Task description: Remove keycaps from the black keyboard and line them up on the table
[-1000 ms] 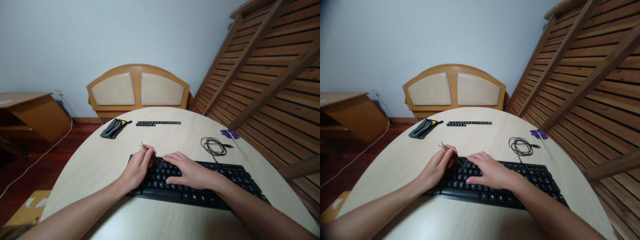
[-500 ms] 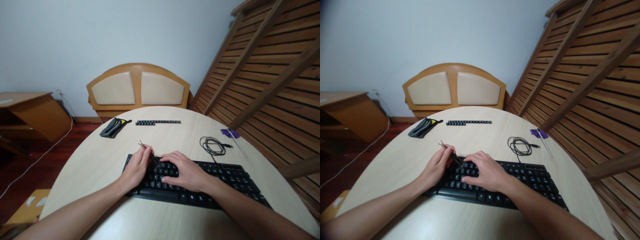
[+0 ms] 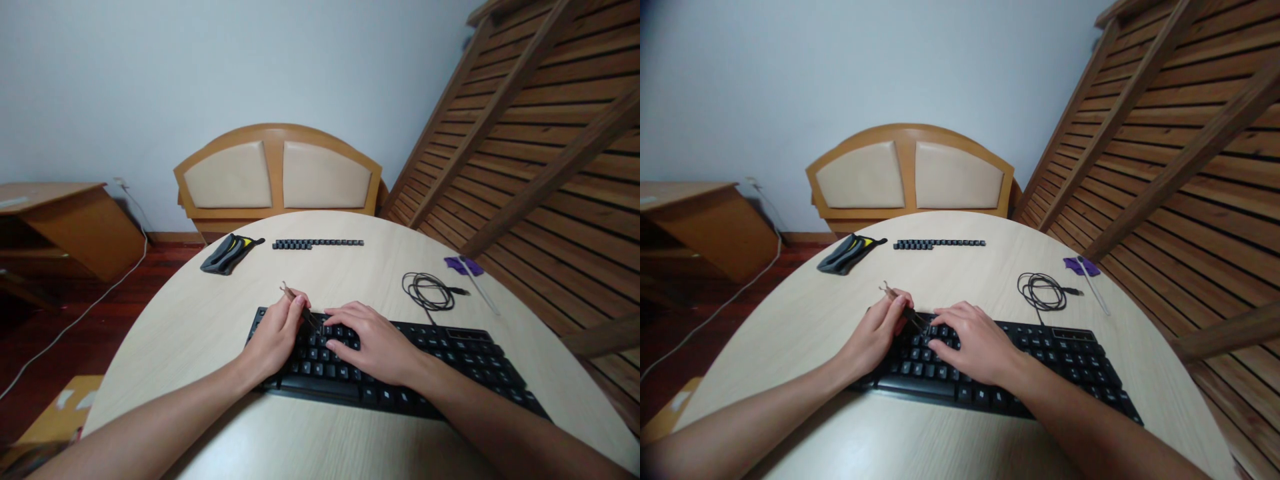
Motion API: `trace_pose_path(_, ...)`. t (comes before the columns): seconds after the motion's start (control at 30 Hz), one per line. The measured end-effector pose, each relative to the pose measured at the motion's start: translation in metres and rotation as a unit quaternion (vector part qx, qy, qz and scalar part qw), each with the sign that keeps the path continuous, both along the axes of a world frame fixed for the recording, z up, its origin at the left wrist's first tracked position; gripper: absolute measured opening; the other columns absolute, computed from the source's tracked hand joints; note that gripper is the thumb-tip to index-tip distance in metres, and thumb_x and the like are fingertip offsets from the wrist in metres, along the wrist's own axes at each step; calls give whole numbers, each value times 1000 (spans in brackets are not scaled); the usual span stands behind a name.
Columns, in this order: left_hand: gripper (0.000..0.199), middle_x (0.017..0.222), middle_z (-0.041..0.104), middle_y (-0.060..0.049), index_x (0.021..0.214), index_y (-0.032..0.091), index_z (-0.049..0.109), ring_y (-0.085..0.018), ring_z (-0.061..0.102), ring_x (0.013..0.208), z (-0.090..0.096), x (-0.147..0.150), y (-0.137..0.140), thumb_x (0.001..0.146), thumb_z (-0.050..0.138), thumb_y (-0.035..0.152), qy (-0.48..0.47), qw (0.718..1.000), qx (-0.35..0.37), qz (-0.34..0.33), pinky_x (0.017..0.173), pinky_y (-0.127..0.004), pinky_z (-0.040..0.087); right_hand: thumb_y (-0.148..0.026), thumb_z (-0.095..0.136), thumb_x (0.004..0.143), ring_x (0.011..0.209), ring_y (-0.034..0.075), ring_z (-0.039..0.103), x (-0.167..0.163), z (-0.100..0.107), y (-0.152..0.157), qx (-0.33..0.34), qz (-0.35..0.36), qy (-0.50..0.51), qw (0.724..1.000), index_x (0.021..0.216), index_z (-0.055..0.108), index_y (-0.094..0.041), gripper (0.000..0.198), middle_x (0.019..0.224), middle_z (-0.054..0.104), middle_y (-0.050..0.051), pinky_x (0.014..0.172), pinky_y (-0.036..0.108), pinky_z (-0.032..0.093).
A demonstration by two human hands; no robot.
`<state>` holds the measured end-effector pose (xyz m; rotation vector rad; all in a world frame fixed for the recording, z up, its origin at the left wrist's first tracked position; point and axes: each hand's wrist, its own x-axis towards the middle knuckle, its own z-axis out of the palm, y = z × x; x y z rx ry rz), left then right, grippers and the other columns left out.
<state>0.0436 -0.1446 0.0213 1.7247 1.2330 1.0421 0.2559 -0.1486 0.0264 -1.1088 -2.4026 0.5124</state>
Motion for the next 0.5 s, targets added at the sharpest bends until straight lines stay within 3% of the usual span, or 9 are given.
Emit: trace_pose_path(0.5, 31, 73, 52, 2, 91, 19, 54, -14, 47, 65, 3, 0, -1, 101, 33, 40, 30, 999, 9, -16, 62, -27, 36, -23, 56, 93, 112, 21, 59, 0, -6, 3, 25, -10, 14, 1000, 107, 68, -23, 19, 122, 68, 4, 100, 40, 47)
